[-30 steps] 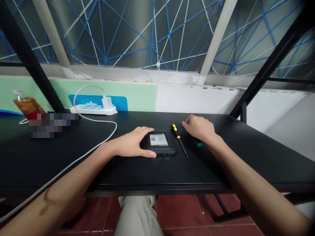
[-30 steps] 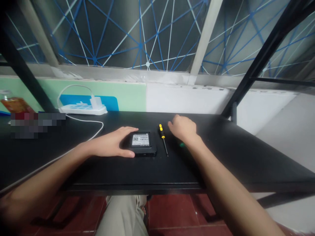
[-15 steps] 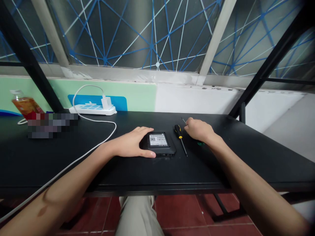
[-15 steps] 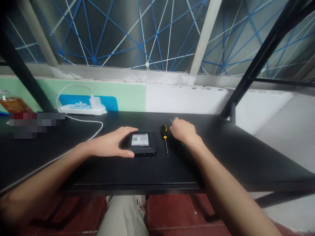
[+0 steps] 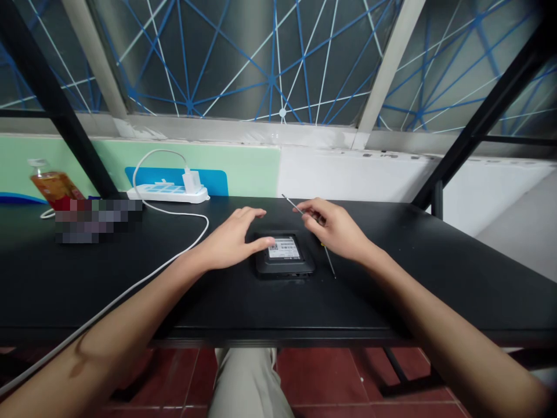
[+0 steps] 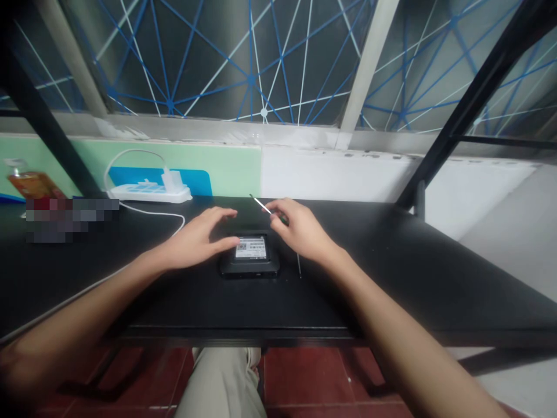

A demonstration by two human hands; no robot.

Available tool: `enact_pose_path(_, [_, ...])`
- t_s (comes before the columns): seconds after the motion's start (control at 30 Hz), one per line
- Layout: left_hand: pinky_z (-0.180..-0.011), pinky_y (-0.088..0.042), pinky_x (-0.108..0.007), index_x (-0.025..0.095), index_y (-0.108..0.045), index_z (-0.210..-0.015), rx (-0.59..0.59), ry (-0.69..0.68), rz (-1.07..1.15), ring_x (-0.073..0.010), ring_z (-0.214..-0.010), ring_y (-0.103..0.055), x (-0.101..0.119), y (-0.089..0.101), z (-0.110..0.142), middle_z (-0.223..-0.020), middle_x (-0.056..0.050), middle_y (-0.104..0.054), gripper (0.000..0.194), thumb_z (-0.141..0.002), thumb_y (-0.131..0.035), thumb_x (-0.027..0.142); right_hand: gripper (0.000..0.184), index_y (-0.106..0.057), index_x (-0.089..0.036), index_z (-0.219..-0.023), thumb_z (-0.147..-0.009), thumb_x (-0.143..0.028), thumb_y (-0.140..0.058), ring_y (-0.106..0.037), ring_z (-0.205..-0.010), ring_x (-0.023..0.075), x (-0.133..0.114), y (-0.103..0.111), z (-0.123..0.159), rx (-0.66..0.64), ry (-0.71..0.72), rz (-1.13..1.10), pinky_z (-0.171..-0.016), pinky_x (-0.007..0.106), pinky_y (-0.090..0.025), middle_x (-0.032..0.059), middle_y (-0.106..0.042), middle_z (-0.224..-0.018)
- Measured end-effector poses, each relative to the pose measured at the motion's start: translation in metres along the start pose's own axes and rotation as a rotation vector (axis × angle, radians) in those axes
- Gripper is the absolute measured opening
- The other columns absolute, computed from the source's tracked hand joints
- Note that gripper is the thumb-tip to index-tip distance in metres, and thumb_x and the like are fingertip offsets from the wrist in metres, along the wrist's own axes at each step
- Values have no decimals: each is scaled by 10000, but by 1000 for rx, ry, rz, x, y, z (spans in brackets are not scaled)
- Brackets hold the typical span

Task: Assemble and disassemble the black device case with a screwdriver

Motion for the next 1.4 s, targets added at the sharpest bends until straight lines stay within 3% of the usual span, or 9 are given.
enact_pose_path(0.13, [-943,-486,-355,180,-519,-1267,191,-56,49,-201,-1064,-629,-1,4,-3,-1184,-78,-653,405,-912,-640,334,266,-663,-199,-1111,-912,-237,-492,-583,-800,141,-11,-7,3,-97,130,37,-752,297,-463,46,-629,-953])
enact_pose_path(0.3, [-835,-477,-313,220,-644,-994,280,-205,-52,-175,-920,-606,2,9,-3,-969,-5,-704,74,-947,-621,271,275,-664,-225,-1142,-921,-258,-505,-593,-826,145,-19,-10,5,-182,183,122,-767,295,-469,43,-620,-983])
enact_pose_path(0.4, [-790,-459,-308,214,-659,-908,288,-301,-129,-177,-847,-570,3,10,-2,-891,2,-703,71,-941,-638,274,272,-673,-225,-1132,-929,-275,-500,-585,-807,137,-22,-10,7,-194,213,162,-743,283,-462,39,-610,-954])
enact_pose_path(0.67, [-776,-443,-340,205,-705,-927,341,-401,-165,-194,-827,-575,7,16,1,-862,-27,-713,123,-952,-621,292,212,-687,-226,-1050,-915,-270,-529,-585,-786,124,-29,-8,8,-137,241,226,-695,266,-456,24,-625,-946])
enact_pose_path(0.83, [-759,-441,-351,203,-717,-903,386,-392,-180,-197,-800,-586,9,19,2,-834,-33,-714,136,-947,-624,292,156,-669,-209,-948,-897,-278,-539,-614,-882,168,-28,-2,6,-42,215,282,-737,291,-476,42,-637,-968])
enact_pose_path(1.0, [-753,-439,-351,193,-710,-869,409,-371,-157,-192,-777,-583,10,20,2,-812,-30,-715,130,-936,-633,273,128,-622,-213,-958,-904,-292,-537,-635,-886,185,-24,-1,4,-67,167,292,-764,318,-483,30,-667,-961])
enact_pose_path(1.13, [-749,-443,-342,203,-701,-831,428,-324,-144,-184,-758,-592,8,23,1,-812,-21,-723,152,-934,-628,287,266,-603,-214,-1079,-936,-425,-525,-647,-895,182,-19,-1,4,-107,126,198,-796,329,-498,36,-676,-1017])
enact_pose_path(1.27, [-756,-451,-346,219,-699,-804,477,-230,-123,-187,-763,-602,3,29,0,-805,-8,-728,170,-923,-631,319,261,-616,-203,-1110,-910,-367,-583,-632,-968,193,-16,-2,4,-160,124,106,-866,352,-493,64,-661,-1084])
enact_pose_path(1.4, [-774,-464,-353,245,-710,-795,539,-143,-81,-190,-784,-619,-3,33,0,-812,5,-735,164,-906,-650,350,229,-636,-208,-1056,-850,-303,-666,-625,-1005,196,-11,2,1,-45,74,-117,-923,377,-480,53,-684,-1091])
Point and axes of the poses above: each hand's wrist, its own z-axis away from the middle knuckle, its own y-axis out of the back of the hand, x = y × z, the point moved 2 cm from there along -z, towards the middle knuckle
